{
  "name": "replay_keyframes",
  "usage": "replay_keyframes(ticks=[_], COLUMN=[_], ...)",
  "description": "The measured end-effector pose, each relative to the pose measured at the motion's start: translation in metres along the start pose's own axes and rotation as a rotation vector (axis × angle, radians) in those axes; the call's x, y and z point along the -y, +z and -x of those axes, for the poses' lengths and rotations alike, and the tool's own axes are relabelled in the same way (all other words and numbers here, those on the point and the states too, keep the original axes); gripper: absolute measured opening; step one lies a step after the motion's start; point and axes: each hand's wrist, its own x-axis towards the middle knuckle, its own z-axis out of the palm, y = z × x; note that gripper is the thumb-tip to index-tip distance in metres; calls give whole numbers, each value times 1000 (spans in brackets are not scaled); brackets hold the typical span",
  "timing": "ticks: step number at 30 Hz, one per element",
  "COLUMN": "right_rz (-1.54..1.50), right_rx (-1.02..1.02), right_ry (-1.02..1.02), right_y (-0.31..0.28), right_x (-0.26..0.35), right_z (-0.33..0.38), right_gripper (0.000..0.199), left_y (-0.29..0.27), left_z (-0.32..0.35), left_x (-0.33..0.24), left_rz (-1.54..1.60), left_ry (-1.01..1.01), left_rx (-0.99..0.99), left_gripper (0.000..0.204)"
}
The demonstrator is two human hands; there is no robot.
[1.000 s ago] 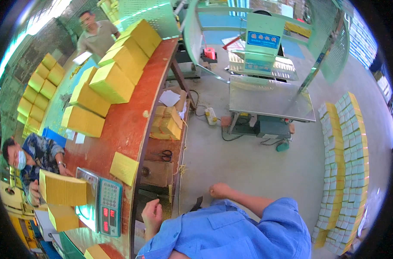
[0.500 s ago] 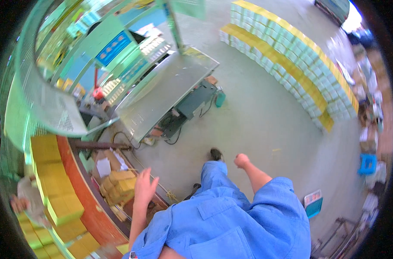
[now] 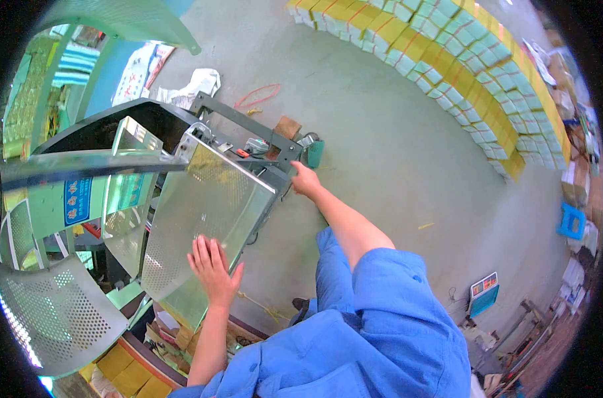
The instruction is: The person is weighing and strapping stacks of yellow paper using a scale and a strapping machine.
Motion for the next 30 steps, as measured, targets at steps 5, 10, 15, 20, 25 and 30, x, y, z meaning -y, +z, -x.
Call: replay_keyframes(ticks=[5, 10, 15, 20, 25, 30], right_rz=[21, -73, 19, 62, 117, 291], right_rx=[131, 252, 165, 101, 43, 40], right_ry=[-36, 67, -74, -58, -94, -272], right_y=[31, 49, 56, 59, 60, 57], right_x=[54, 60, 44, 57, 66, 50], right_z=[-108, -143, -148, -130, -124, -126], right_gripper=[64, 62, 54, 54, 57, 63], left_y=[4, 6, 7, 8, 9, 6], left_z=[-1, -6, -4, 1, -3, 1], left_x=[5, 5, 8, 11, 12, 7], left_rz=[-76, -86, -70, -69, -71, -63], left_ry=[-24, -23, -40, -64, -51, -39], left_rx=[82, 68, 81, 103, 107, 76], left_gripper=[75, 70, 67, 65, 65, 63])
